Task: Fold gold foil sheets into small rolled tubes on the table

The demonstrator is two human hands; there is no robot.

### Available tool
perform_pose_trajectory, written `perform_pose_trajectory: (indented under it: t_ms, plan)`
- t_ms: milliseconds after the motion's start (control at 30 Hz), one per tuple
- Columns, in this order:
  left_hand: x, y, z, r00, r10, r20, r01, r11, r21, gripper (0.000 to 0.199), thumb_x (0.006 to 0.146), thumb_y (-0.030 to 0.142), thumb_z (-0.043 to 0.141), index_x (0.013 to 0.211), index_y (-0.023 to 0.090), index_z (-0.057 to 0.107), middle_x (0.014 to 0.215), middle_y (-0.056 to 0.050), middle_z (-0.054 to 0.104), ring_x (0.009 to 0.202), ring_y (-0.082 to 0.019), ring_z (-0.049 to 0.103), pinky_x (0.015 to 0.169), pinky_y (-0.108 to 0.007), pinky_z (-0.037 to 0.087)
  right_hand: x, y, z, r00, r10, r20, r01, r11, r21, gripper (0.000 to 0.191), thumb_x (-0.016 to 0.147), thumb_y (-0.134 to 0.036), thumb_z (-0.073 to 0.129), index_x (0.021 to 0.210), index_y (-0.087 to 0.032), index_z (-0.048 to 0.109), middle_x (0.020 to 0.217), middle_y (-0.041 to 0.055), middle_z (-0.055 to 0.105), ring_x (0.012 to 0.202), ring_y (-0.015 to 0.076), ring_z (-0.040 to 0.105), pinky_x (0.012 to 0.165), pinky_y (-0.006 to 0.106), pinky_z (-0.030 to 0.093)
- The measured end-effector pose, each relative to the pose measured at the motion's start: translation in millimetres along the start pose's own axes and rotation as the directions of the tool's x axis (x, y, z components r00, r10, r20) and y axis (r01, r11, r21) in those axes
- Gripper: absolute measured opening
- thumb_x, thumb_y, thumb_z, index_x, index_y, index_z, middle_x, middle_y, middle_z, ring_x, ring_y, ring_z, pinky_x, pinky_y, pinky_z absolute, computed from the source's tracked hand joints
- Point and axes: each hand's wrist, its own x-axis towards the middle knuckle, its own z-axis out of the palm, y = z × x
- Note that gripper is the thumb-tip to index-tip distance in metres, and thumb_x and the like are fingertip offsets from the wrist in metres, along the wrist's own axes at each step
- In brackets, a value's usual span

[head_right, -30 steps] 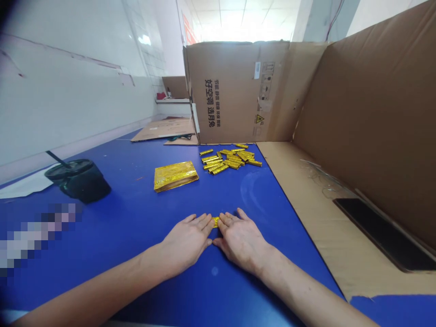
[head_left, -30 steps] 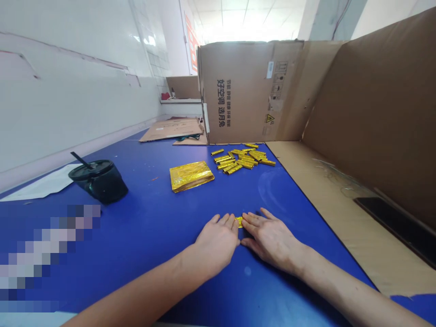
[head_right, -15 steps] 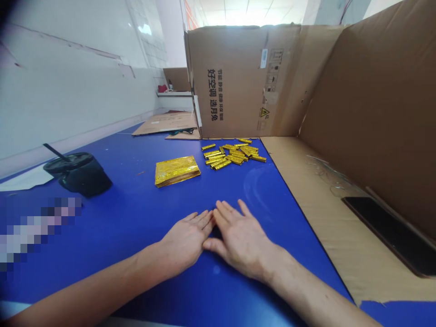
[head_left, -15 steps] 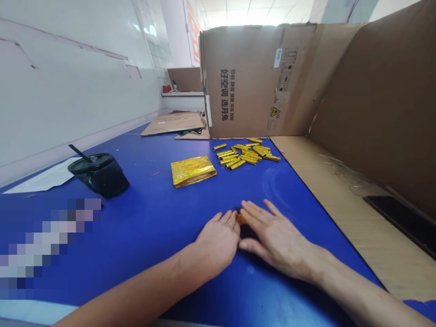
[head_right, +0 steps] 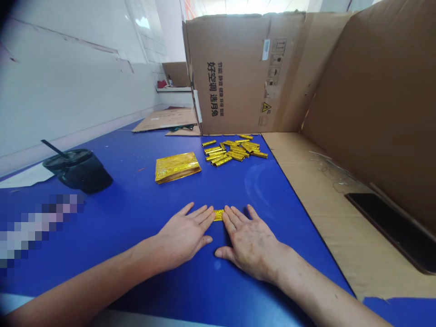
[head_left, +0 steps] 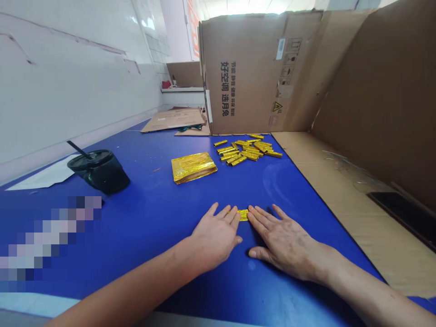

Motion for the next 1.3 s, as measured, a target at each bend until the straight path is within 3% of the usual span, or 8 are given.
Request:
perform_pose_trajectory:
  t_ms: [200,333,533,733,967,1167,1300]
  plan:
    - [4.0,6.8,12.7,0.995,-0.045,-0.086,0.048,0.998,0.03,0.06,0.085,0.048,0.027,0.128,0.007,0.033,0.134,-0.016,0.032,0.127,-0.026,0.022,0.101,-0.048,0.015,3.1,-1.7,11.0,0.996,0.045,-0.082,-0.047,0.998,-0.03,0.08,0.078,-0.063,0.024,0.131,-0.003,0.027,0.136,0.0191,0.023,0.126,0.0297,0.022,0.1,0.055,0.017]
    - [4.7,6.3,11.6,1.0,-0.003,-0.021,0.002,1.0,-0.016,0.064,0.084,0.05,0.026,0.132,0.009,0.024,0.138,-0.014,0.024,0.127,-0.025,0.02,0.101,-0.046,0.018,2.4,2.7,11.8,0.997,0.01,-0.08,-0.011,1.0,-0.015,0.084,0.076,-0.066,0.024,0.132,-0.004,0.025,0.136,0.0181,0.023,0.125,0.0305,0.022,0.099,0.056,0.018]
    - [2.8,3.0,-5.5,0.992,-0.088,0.088,0.088,0.996,0.007,0.071,0.081,0.054,0.034,0.129,0.003,0.031,0.133,-0.021,0.031,0.123,-0.029,0.029,0.1,-0.048,0.017,0.9,3.0,5.5,0.997,0.04,-0.07,-0.044,0.998,-0.046,0.077,0.079,-0.061,0.026,0.131,-0.005,0.029,0.135,0.0174,0.026,0.125,0.0299,0.025,0.099,0.056,0.018]
    - [-0.2,3.3,-2.4,0.995,-0.067,0.076,0.065,0.998,0.02,0.076,0.079,0.059,0.032,0.129,0.002,0.03,0.134,-0.021,0.028,0.125,-0.03,0.025,0.101,-0.048,0.016,2.3,-0.1,2.7,0.995,0.051,-0.087,-0.055,0.998,-0.038,0.075,0.079,-0.059,0.03,0.13,-0.003,0.031,0.134,0.0196,0.029,0.124,0.0308,0.026,0.099,0.056,0.015]
    - [-2.5,1.7,7.2,0.999,-0.037,0.038,0.036,0.999,0.029,0.08,0.078,0.061,0.027,0.13,0.0,0.028,0.134,-0.022,0.026,0.126,-0.031,0.021,0.101,-0.046,0.014,8.5,-11.0,11.2,0.984,-0.147,-0.101,0.156,0.984,0.084,0.085,0.077,-0.065,0.025,0.135,-0.005,0.012,0.14,0.0161,0.011,0.129,0.0262,0.011,0.102,0.051,0.014]
    - [-5.2,1.6,3.3,0.999,-0.036,0.032,0.035,0.999,0.022,0.085,0.075,0.066,0.026,0.129,0.001,0.029,0.135,-0.022,0.026,0.126,-0.031,0.022,0.101,-0.046,0.014,1.5,6.4,7.4,0.999,0.026,-0.024,-0.026,1.0,-0.014,0.082,0.078,-0.064,0.019,0.132,-0.003,0.024,0.137,0.0196,0.021,0.127,0.028,0.02,0.101,0.052,0.016]
    - [-2.8,0.6,-1.2,0.999,-0.034,0.002,0.034,0.999,0.024,0.082,0.074,0.065,0.033,0.126,0.002,0.035,0.132,-0.022,0.033,0.123,-0.03,0.028,0.1,-0.046,0.016,1.2,10.5,4.7,0.996,0.052,-0.078,-0.06,0.994,-0.095,0.074,0.079,-0.06,0.028,0.128,-0.005,0.035,0.133,0.0185,0.032,0.124,0.03,0.027,0.099,0.056,0.017]
